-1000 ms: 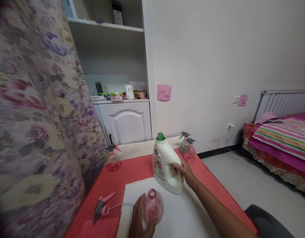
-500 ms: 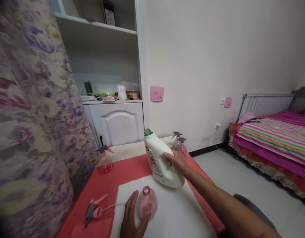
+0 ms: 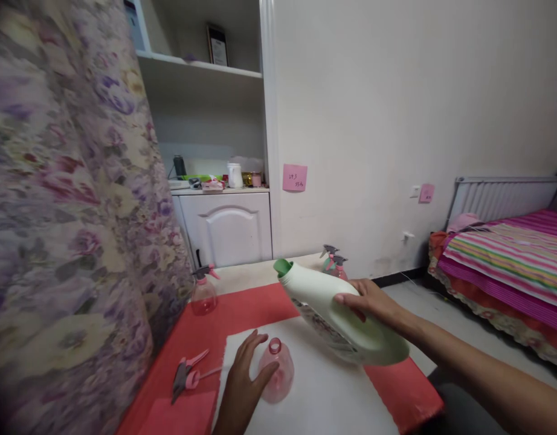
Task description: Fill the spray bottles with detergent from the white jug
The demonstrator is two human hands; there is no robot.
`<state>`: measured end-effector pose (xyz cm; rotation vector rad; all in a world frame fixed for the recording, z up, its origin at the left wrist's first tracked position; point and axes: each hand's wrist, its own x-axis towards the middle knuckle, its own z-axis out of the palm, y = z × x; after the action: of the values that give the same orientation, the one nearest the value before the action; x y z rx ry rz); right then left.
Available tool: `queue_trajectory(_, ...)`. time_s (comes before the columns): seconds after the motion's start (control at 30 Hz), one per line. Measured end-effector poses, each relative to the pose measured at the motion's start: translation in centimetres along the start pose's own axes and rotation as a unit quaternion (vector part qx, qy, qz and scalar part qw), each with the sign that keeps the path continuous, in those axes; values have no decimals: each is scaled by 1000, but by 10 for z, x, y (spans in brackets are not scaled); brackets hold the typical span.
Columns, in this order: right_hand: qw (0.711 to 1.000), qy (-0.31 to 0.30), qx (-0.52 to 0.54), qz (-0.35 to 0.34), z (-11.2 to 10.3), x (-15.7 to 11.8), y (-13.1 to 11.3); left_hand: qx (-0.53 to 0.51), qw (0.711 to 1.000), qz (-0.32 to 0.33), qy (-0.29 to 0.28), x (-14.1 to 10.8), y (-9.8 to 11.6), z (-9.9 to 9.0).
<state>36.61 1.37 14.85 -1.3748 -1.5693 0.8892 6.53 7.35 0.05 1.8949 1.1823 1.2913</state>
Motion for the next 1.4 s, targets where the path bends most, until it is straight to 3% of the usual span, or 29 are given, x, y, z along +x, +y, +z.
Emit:
queue_trajectory(0.2,998,-30,-30,40,-7,-17,-3,-50,997,-48,-38,14,7,7)
queue_trajectory(0.5,986,-111,-63,105,-2,-34,-7,-114,990,-56,-59,16,5,10)
queue_trajectory(0.87,975,-156,-112,116,2,-38,-7,-143,986,-54,-72,13,-1,16)
queue_trajectory(1.17,970,-168,-130,118,3,-41,-7,-177,977,-45,-111,11,13,4)
queue_trajectory(1.4,957,-171,-203,115,3,-37,-11,-199,972,-76,-100,12,1,2)
